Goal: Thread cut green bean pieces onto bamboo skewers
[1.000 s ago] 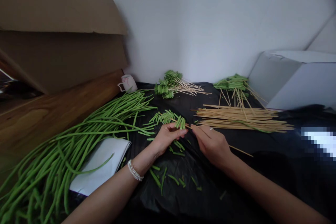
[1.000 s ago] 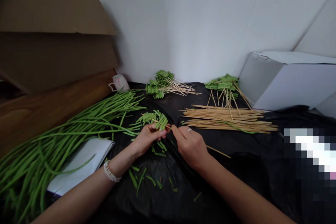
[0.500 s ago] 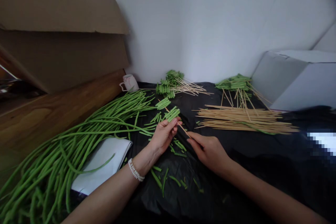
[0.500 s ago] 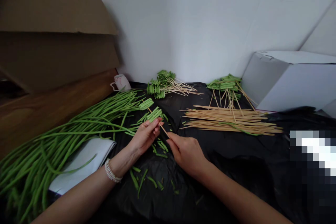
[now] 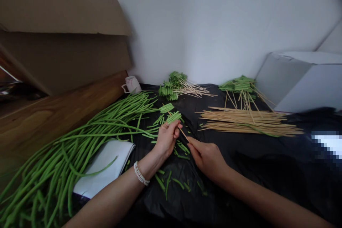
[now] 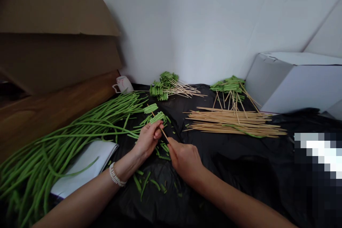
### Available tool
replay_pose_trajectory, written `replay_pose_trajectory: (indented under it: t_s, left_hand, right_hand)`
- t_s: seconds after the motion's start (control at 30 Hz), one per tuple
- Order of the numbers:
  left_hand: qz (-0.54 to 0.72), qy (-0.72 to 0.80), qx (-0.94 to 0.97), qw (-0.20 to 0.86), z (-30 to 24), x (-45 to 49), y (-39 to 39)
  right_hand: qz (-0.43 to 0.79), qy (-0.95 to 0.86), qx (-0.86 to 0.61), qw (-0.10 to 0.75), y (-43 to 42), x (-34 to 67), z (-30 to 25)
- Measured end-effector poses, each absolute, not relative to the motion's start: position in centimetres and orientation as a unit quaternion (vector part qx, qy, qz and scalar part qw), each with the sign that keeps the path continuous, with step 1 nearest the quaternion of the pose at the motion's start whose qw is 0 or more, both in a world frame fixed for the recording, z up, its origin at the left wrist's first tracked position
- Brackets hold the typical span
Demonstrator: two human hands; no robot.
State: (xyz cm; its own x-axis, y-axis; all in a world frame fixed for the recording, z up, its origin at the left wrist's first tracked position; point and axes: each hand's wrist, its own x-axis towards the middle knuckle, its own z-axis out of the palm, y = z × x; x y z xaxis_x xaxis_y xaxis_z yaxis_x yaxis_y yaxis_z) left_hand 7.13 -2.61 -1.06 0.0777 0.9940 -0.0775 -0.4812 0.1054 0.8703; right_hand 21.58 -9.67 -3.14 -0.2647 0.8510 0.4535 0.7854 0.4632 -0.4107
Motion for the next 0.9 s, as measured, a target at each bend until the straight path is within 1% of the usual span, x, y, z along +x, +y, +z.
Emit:
replay_pose_trajectory:
  t_s: [0.2,0.47,0.9]
  left_hand:
    - [0.512,0.402,0.35,0.674,-1.1,6.1,-2.2]
    - [0.574,0.382,0.308,0.656,-1.2,6.4,-2.5]
    - [0.604,0.377,0.205,0.671,-1.2,6.8,-2.3]
  right_hand:
    - [0.059,-0.794,-0.519,0.312,-9.6,22.1,-3.4]
    - [0.051,-0.797,-0.517,0.308,-9.6,21.9,-3.6]
    - [0.028,-0.807,-0.519,0.279,-9.7,21.6,-3.3]
